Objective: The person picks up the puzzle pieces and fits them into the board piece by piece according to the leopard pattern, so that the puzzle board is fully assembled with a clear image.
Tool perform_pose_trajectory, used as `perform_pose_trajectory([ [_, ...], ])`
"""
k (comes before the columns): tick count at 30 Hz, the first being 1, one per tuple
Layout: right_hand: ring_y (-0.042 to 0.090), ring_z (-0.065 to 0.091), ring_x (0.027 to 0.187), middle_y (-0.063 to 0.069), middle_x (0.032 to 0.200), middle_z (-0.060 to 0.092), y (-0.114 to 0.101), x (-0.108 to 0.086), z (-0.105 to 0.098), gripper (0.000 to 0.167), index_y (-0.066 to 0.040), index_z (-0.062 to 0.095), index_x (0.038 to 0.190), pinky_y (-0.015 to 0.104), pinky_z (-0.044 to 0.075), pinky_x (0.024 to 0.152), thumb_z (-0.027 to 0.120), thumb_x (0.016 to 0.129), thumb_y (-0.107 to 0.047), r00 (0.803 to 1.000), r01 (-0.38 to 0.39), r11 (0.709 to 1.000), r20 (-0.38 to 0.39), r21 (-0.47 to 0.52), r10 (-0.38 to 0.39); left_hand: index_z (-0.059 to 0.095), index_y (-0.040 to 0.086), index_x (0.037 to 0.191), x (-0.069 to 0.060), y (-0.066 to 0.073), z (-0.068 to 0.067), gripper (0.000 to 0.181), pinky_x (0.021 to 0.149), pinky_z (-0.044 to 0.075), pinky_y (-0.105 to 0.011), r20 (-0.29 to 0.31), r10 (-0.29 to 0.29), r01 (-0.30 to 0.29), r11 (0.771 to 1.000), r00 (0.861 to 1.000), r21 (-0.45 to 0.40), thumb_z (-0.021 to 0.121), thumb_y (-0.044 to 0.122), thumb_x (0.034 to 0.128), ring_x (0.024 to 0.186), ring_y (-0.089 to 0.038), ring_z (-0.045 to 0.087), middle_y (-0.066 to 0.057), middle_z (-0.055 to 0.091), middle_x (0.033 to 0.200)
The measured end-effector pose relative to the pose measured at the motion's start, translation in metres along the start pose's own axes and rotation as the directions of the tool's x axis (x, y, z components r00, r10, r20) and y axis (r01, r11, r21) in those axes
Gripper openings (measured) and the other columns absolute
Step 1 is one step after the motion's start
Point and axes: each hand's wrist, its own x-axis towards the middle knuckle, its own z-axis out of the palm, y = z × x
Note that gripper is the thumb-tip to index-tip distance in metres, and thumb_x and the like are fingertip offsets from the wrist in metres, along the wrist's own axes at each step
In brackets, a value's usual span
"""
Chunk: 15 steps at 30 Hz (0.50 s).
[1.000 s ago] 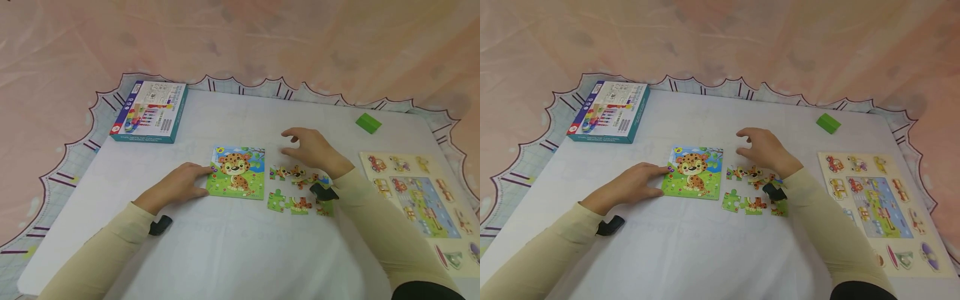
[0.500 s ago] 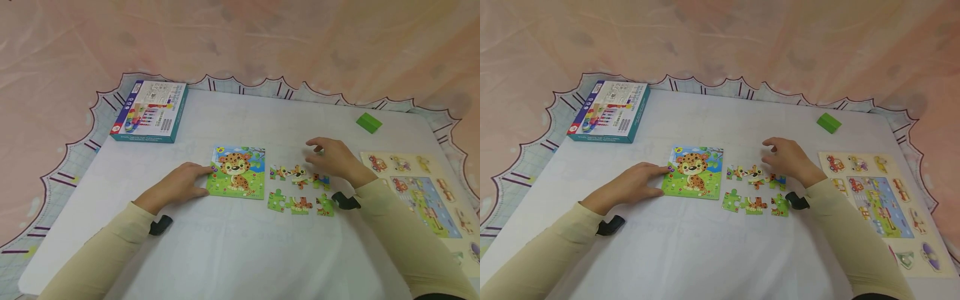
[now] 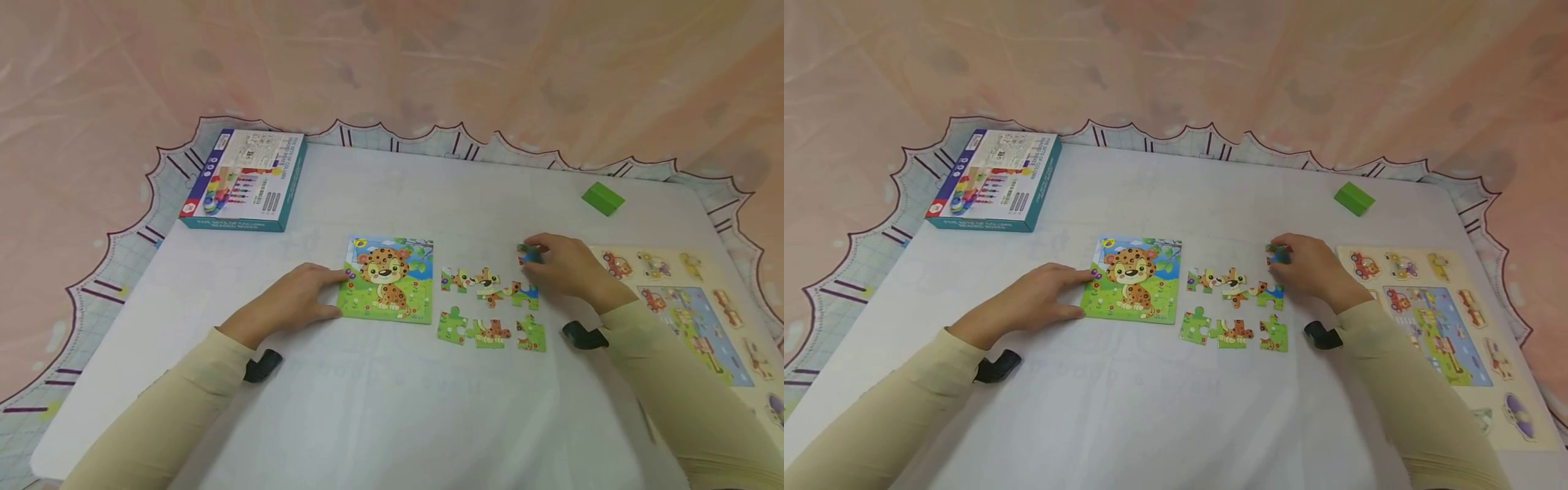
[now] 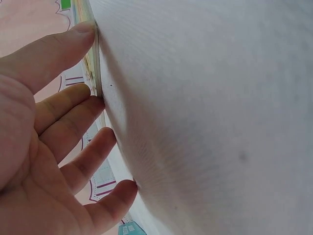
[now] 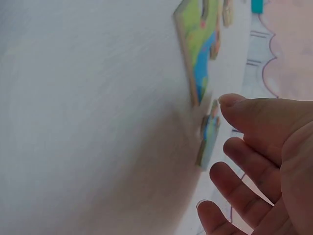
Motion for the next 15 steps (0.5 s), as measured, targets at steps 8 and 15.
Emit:
perform_pose_trajectory([
  [8,0.044,0.052,0.117,0.030,0.128,0.057,0.008,0.000,-0.001,0.053,0.002,0.051,0.139,0.063,0.040,0.101,0.066,0.096,-0.026,1.000,-0.003,1.000,0.002,0.004,0.003,0.053,0.009,0.146,0.000,0.000,-0.001,0.065,0.111,0.036,-0.054,0.009,0.004,-0.004,1.000,1.000,-0.004,0.078,0.021,0.0881,0.135,-0.038,0.042,-0.017,0.055,0.142],
  [15,0.044,0.053,0.117,0.029,0.127,0.058,0.013,0.002,-0.004,0.055,0.003,0.050,0.140,0.063,0.040,0.100,0.068,0.095,-0.026,0.999,0.022,1.000,0.027,-0.014,-0.022,0.053,0.011,0.147,0.000,0.000,0.000,0.065,0.111,0.037,-0.054,0.014,-0.017,0.017,1.000,1.000,-0.003,0.079,0.023,0.0881,0.136,-0.038,0.042,-0.017,0.054,0.142],
])
